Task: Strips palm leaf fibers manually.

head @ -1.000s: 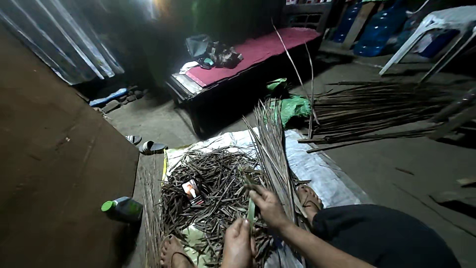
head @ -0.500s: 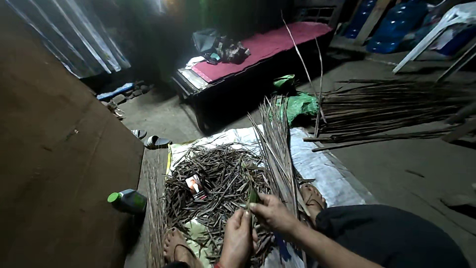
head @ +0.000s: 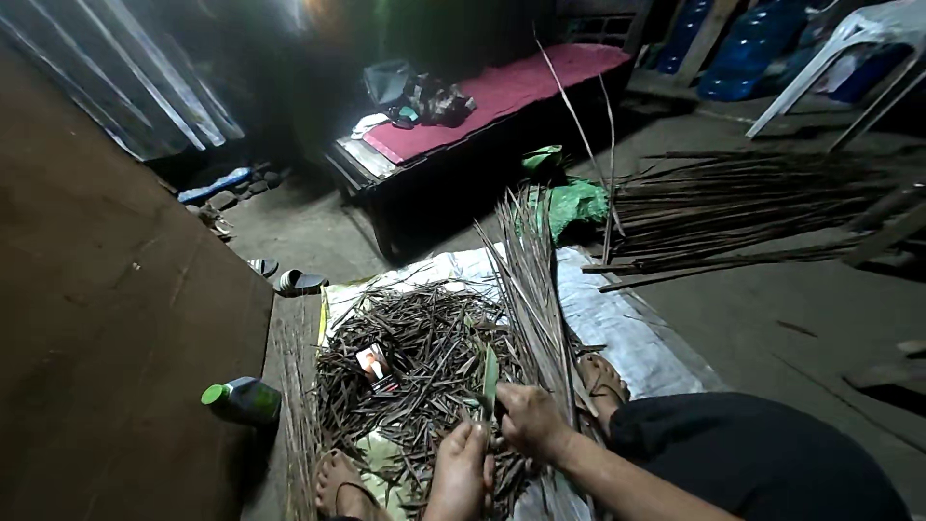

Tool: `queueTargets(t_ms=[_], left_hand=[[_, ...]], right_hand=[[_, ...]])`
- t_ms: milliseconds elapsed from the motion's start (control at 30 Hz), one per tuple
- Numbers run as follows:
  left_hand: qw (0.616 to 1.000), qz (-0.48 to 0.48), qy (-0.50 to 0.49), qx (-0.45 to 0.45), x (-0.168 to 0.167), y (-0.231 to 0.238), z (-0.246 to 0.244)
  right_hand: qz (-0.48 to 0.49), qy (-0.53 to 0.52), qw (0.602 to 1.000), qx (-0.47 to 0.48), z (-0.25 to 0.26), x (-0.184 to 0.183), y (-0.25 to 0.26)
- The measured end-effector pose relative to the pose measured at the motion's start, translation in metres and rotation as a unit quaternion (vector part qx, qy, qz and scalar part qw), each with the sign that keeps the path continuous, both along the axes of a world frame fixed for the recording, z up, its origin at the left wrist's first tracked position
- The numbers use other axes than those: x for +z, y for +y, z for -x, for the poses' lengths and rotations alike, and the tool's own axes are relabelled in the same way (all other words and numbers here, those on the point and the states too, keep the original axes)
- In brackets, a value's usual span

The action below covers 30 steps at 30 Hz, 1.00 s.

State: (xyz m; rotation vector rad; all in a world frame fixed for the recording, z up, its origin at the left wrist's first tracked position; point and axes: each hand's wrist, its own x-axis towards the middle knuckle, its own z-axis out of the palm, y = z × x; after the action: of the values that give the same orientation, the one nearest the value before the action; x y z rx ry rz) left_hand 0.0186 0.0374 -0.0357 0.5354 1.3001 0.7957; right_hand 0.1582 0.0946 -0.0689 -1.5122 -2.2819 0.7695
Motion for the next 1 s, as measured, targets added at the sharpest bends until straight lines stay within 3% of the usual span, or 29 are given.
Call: queueTargets(t_ms=[200, 433, 600, 733, 1000], left_hand=[[0.999, -0.012, 0.014, -0.035, 0.000, -0.010, -0.003], [1.000, -0.004, 0.024, -0.009, -0.003, 0.001, 0.005], [0.999, -0.019, 0.002, -0.039, 0.000, -0.007, -0.003], [0.999, -0.010, 0.004, -0.038, -0.001, -0.008, -0.003], [1.000, -0.009, -0.003, 0.004, -0.003, 0.004, 0.005]], right_hand=[[0.135, -0.027, 0.981, -0.138, -0.018, 0.014, 0.053], [0.137, -0.026, 0.989, 0.048, 0.002, 0.018, 0.009], [0.062, -0.058, 0.994, -0.065, -0.013, 0.007, 0.035], [0.136, -0.034, 0.983, -0.121, -0.022, 0.013, 0.055], [0.143, -0.007, 0.986, 0.087, 0.001, 0.020, -0.005]])
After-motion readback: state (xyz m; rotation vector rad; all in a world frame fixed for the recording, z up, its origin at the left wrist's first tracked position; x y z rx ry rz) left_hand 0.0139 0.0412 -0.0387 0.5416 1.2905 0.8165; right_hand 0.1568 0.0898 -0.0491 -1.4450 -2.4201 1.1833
